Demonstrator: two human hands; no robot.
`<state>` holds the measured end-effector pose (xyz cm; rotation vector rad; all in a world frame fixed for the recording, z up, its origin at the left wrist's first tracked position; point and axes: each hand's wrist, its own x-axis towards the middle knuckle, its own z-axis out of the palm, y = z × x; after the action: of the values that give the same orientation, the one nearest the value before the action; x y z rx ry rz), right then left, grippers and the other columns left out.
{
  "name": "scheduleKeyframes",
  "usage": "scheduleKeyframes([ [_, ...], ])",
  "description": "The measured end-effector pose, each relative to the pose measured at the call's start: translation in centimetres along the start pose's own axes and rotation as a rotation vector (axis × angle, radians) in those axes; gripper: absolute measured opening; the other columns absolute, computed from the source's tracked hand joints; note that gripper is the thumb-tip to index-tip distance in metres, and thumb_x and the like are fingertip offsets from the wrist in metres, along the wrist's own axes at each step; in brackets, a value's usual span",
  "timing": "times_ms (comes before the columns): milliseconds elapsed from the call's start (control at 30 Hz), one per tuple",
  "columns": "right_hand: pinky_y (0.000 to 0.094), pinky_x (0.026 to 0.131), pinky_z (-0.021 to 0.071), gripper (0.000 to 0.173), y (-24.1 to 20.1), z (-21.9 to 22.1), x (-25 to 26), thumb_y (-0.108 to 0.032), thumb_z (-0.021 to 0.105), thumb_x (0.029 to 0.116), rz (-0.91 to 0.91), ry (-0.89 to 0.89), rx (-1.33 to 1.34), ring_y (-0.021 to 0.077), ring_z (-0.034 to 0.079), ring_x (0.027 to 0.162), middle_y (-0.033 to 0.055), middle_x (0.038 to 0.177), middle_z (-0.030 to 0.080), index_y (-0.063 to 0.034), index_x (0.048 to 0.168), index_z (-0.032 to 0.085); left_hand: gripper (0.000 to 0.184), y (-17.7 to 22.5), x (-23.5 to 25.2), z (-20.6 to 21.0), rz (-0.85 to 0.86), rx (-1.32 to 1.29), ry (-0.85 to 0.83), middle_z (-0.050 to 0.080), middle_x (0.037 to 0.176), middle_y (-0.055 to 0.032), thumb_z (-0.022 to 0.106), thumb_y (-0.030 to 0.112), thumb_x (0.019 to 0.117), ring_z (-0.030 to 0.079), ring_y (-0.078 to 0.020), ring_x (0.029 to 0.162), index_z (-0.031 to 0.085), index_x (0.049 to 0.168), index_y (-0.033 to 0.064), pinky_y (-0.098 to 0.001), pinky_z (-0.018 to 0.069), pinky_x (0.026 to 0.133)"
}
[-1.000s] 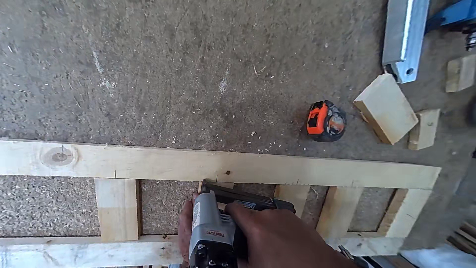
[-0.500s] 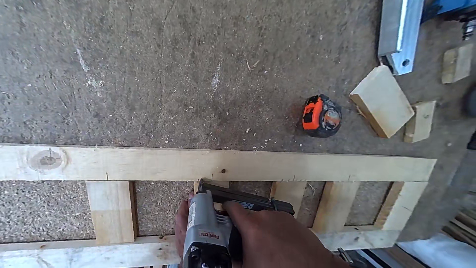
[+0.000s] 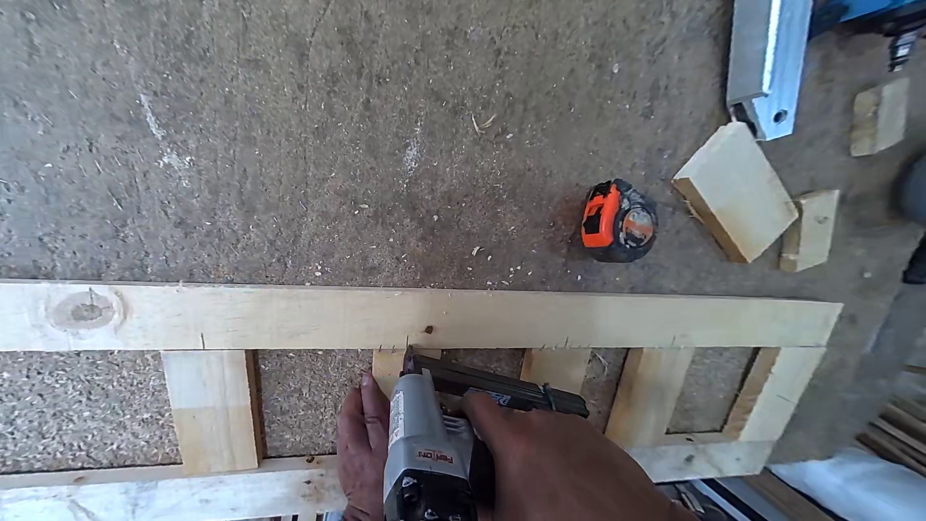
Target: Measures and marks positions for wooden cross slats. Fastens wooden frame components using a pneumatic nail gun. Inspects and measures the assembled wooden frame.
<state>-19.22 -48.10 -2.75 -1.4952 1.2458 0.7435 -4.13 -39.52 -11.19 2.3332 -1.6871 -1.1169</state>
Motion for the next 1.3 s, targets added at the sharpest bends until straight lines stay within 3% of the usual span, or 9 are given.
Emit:
scheduleKeyframes([
  [67,0.0541,0.056,0.0539,0.064,0.4,0.4,-0.1,-0.048,0.076,0.0810,-0.017,0.037,-0.007,0.0365,0.071,0.073,0.0117,0.079,0.068,-0.0097,0.129,0.058,0.044,3.6,2.2,-4.1,-0.239,-0.031,-0.383,0.057,0.129,-0.0419,0.050,0.010,0.1038,0.063,-0.0455,0.119,0.050,0.134,-0.0233,-0.0412,0.0461,0.107],
  [233,0.0538,0.059,0.0537,0.062,0.3,0.1,-0.1,-0.049,0.074,0.0829,0.004,-0.010,0.009,0.0364,0.071,0.077,0.0122,0.081,0.068,-0.0092,0.127,0.057,0.044,4.0,2.5,-4.2,-0.241,-0.011,-0.408,0.058,0.128,-0.0417,0.051,0.009,0.1029,0.063,-0.0448,0.118,0.050,0.133,-0.0230,-0.0404,0.0460,0.107],
  [367,0.0549,0.059,0.0537,0.065,1.1,0.0,-0.4,-0.052,0.076,0.0806,0.029,-0.021,0.018,0.0369,0.071,0.076,0.0123,0.081,0.068,-0.0096,0.126,0.057,0.050,-2.1,-1.1,3.1,0.118,0.042,0.237,0.066,0.104,-0.0362,0.059,0.022,0.0955,0.071,-0.0408,0.090,0.059,0.122,-0.0207,-0.0425,0.0586,0.085],
  [433,0.0549,0.059,0.0535,0.065,1.7,0.0,-0.3,-0.054,0.074,0.0810,0.019,-0.029,0.018,0.0364,0.070,0.077,0.0119,0.082,0.067,-0.0107,0.126,0.056,0.053,-3.8,-1.7,5.2,0.188,0.058,0.390,0.066,0.104,-0.0342,0.059,0.027,0.0946,0.071,-0.0390,0.089,0.059,0.124,-0.0179,-0.0425,0.0593,0.083],
  [500,0.0563,0.061,0.0542,0.069,1.9,-0.1,-0.2,-0.054,0.074,0.0816,0.013,-0.039,0.038,0.0373,0.071,0.079,0.0128,0.085,0.069,-0.0117,0.133,0.056,0.054,-3.7,-1.8,5.1,0.189,0.071,0.376,0.066,0.105,-0.0354,0.058,0.027,0.0955,0.071,-0.0396,0.090,0.058,0.125,-0.0184,-0.0429,0.0590,0.084],
  [633,0.0551,0.060,0.0538,0.063,2.4,-0.1,-0.3,-0.054,0.073,0.0815,0.026,-0.043,0.037,0.0365,0.070,0.078,0.0120,0.082,0.067,-0.0105,0.125,0.057,0.062,-3.8,-1.7,5.2,0.210,0.087,0.403,0.066,0.105,-0.0330,0.058,0.036,0.0941,0.071,-0.0347,0.090,0.058,0.126,-0.0167,-0.0385,0.0587,0.084],
  [833,0.0556,0.057,0.0533,0.068,3.8,0.6,-0.7,-0.051,0.075,0.0797,-0.034,0.023,0.045,0.0360,0.070,0.074,0.0113,0.080,0.067,-0.0127,0.132,0.057,0.089,-4.2,-1.8,5.3,0.227,0.110,0.392,0.065,0.112,-0.0349,0.068,0.057,0.0781,0.069,-0.0398,0.097,0.058,0.129,-0.0150,-0.0440,0.0579,0.086],
  [1133,0.0580,0.063,0.0542,0.067,3.9,0.2,-0.1,-0.051,0.074,0.0821,-0.087,-0.025,0.069,0.0374,0.071,0.081,0.0128,0.085,0.068,-0.0121,0.134,0.056,0.075,-3.9,-2.0,5.1,0.213,0.094,0.375,0.063,0.113,-0.0361,0.062,0.044,0.0866,0.069,-0.0398,0.097,0.056,0.131,-0.0163,-0.0437,0.0578,0.086],
  [1300,0.0563,0.063,0.0541,0.061,3.1,0.2,-0.2,-0.052,0.073,0.0820,-0.027,-0.036,0.058,0.0370,0.070,0.080,0.0124,0.083,0.067,-0.0099,0.123,0.057,0.064,-4.2,-2.1,5.4,0.213,0.101,0.397,0.065,0.111,-0.0349,0.060,0.036,0.0907,0.070,-0.0387,0.095,0.057,0.129,-0.0161,-0.0424,0.0586,0.086],
])
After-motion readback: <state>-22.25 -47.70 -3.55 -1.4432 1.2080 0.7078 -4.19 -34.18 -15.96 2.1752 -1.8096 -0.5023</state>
